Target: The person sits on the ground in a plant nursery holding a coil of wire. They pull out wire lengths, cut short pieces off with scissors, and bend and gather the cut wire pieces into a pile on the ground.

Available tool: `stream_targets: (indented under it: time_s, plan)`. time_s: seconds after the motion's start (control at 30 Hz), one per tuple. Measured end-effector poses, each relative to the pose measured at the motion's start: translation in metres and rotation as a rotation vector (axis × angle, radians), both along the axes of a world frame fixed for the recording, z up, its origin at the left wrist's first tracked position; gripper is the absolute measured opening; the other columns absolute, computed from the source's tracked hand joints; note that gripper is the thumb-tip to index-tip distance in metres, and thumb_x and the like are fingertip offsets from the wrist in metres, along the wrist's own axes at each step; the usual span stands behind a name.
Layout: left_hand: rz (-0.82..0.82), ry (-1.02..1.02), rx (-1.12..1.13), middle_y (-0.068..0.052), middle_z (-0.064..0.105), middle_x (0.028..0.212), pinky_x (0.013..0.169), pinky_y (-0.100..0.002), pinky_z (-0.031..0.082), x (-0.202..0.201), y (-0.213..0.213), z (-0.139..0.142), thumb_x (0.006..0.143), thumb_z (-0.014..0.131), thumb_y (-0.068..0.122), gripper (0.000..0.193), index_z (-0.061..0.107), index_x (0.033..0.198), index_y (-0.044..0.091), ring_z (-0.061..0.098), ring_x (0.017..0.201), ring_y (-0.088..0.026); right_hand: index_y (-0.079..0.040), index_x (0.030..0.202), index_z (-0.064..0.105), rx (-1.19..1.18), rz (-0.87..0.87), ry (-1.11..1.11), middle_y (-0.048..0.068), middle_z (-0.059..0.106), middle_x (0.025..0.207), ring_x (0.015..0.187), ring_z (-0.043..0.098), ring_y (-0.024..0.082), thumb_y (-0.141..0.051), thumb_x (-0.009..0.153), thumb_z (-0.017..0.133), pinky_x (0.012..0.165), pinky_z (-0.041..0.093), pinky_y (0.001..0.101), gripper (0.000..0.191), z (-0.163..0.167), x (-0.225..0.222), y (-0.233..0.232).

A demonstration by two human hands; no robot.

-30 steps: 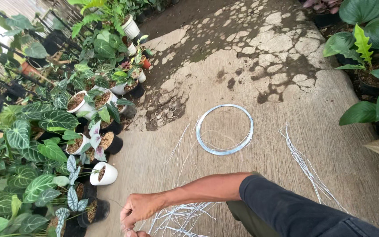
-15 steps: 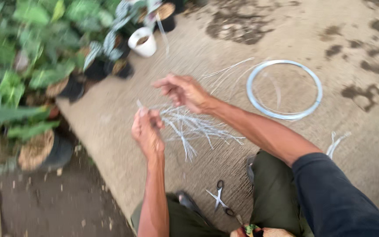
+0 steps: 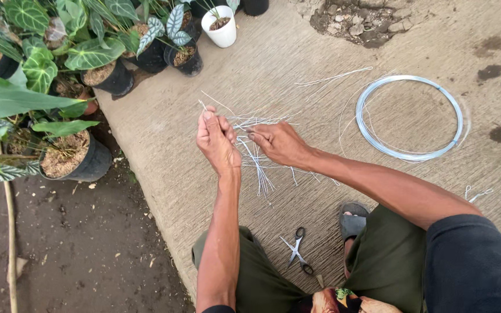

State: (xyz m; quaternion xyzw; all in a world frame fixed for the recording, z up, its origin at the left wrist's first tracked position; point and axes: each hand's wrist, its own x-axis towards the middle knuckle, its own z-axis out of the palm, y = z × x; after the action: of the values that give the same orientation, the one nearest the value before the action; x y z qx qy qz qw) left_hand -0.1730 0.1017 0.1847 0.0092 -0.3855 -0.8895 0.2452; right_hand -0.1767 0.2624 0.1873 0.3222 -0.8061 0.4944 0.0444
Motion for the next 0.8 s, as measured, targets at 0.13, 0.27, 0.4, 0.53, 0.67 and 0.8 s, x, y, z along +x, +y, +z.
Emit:
stream_targets:
  time_s: [0.13,0.27,0.4,0.53,0.67,0.8]
  plan:
    - [0.09,-0.019,-0.094,-0.008,0.069,0.09,0.045,-0.019,0.037,0.0,0.0,0.001,0.108,0.057,0.023,0.022,0.061,0.11,0.002,0.053,0.058,-0.006,0.0,0.123,0.07,0.14,-0.064,0.03,0.019,0.067,0.062,0.047,0.063,0.023,-0.016,0.099,0.064,0.043,0.048,0.0389,0.029,0.0,-0.003,-0.002]
    - [0.147,-0.079,-0.122,-0.012,0.075,0.102,0.043,-0.018,0.038,0.003,-0.002,0.003,0.107,0.055,0.025,0.024,0.061,0.11,0.002,0.057,0.059,-0.006,0.008,0.122,0.067,0.054,-0.013,0.283,0.021,0.068,0.07,0.05,0.064,0.025,-0.01,0.099,0.063,0.045,0.05,0.0377,0.029,-0.007,-0.003,-0.007]
    - [0.183,-0.098,-0.116,-0.014,0.077,0.103,0.042,-0.017,0.039,0.002,-0.003,0.003,0.107,0.055,0.026,0.027,0.062,0.112,0.0,0.057,0.058,-0.006,0.008,0.123,0.066,0.037,0.014,0.289,0.02,0.068,0.069,0.05,0.065,0.023,-0.008,0.1,0.062,0.044,0.051,0.0364,0.029,-0.02,-0.003,-0.01]
    - [0.185,-0.084,-0.146,-0.012,0.076,0.096,0.045,-0.017,0.038,0.002,-0.001,0.0,0.108,0.056,0.026,0.028,0.062,0.115,0.0,0.055,0.06,-0.005,0.009,0.121,0.066,0.086,0.034,0.246,0.02,0.067,0.064,0.048,0.065,0.023,-0.008,0.1,0.062,0.041,0.05,0.0361,0.028,-0.025,-0.001,-0.014]
    - [0.203,-0.09,-0.157,-0.009,0.074,0.09,0.047,-0.017,0.034,0.002,0.002,-0.002,0.108,0.057,0.027,0.03,0.065,0.116,0.0,0.047,0.06,-0.002,0.01,0.121,0.067,0.102,0.045,0.252,0.02,0.066,0.061,0.044,0.063,0.023,-0.01,0.099,0.063,0.039,0.048,0.0365,0.03,-0.023,0.005,-0.019]
    - [0.214,-0.101,-0.183,-0.005,0.071,0.084,0.049,-0.018,0.034,0.001,0.0,-0.006,0.109,0.056,0.028,0.03,0.066,0.113,0.001,0.045,0.061,-0.002,0.009,0.119,0.067,0.138,0.061,0.144,0.017,0.062,0.052,0.042,0.062,0.023,-0.012,0.1,0.061,0.039,0.047,0.0379,0.028,-0.016,0.009,-0.022]
